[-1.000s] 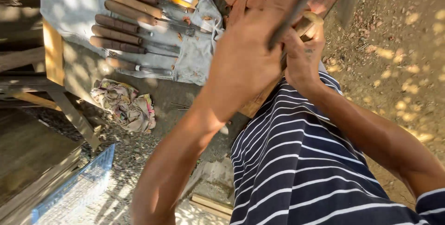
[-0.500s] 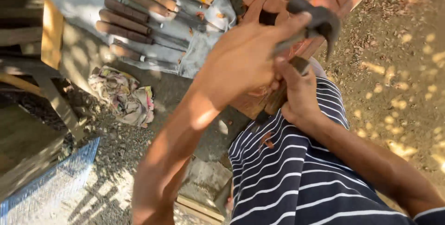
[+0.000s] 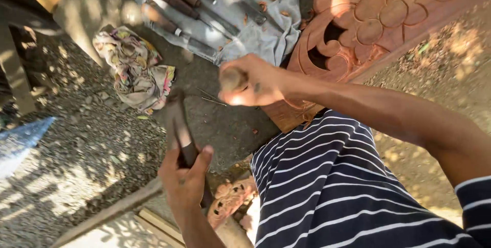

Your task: The recorder uses a chisel and hammer to carve a decorative wooden panel.

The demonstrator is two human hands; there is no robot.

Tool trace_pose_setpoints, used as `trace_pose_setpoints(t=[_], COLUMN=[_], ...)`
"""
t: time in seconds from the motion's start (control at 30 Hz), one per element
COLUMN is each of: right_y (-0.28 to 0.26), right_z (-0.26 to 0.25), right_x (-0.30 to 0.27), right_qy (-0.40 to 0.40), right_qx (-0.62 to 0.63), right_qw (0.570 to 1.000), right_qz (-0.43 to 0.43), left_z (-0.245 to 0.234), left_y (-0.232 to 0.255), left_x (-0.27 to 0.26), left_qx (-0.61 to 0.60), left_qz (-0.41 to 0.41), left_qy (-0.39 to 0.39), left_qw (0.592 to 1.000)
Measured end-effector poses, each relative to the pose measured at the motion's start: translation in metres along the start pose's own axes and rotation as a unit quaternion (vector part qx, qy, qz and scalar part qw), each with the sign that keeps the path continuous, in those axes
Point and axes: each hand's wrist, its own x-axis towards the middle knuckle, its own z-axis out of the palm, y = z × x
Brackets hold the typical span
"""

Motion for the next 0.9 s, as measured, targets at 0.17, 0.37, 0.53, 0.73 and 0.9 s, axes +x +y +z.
trace_pose_setpoints(t=[0.17,0.37,0.53,0.73,0.9], right_y=[0.0,0.005,0.005,-0.007,0.012], right_z=[0.023,0.027,0.032,0.048,0.064], right_x=[0.015,0.021,0.023,0.023,0.03], right_qy=[-0.096,-0.154,-0.191,-0.34,-0.359], right_qx=[-0.022,-0.042,-0.055,-0.077,-0.084], right_qw=[0.99,0.982,0.976,0.937,0.928], right_qz=[-0.099,-0.104,-0.085,-0.027,0.04], left_z=[-0.007,-0.007,-0.005,0.038,0.043], left_y=[-0.017,-0.028,0.005,-0.007,-0.016], left_x=[-0.034,-0.059,-0.067,-0.058,-0.067], left_qx=[-0.153,-0.256,-0.245,-0.362,-0.229], left_qz=[0.015,-0.005,-0.01,-0.027,-0.03], left_qy=[0.074,0.092,0.127,0.245,0.045], left_qw=[0.985,0.962,0.961,0.899,0.972])
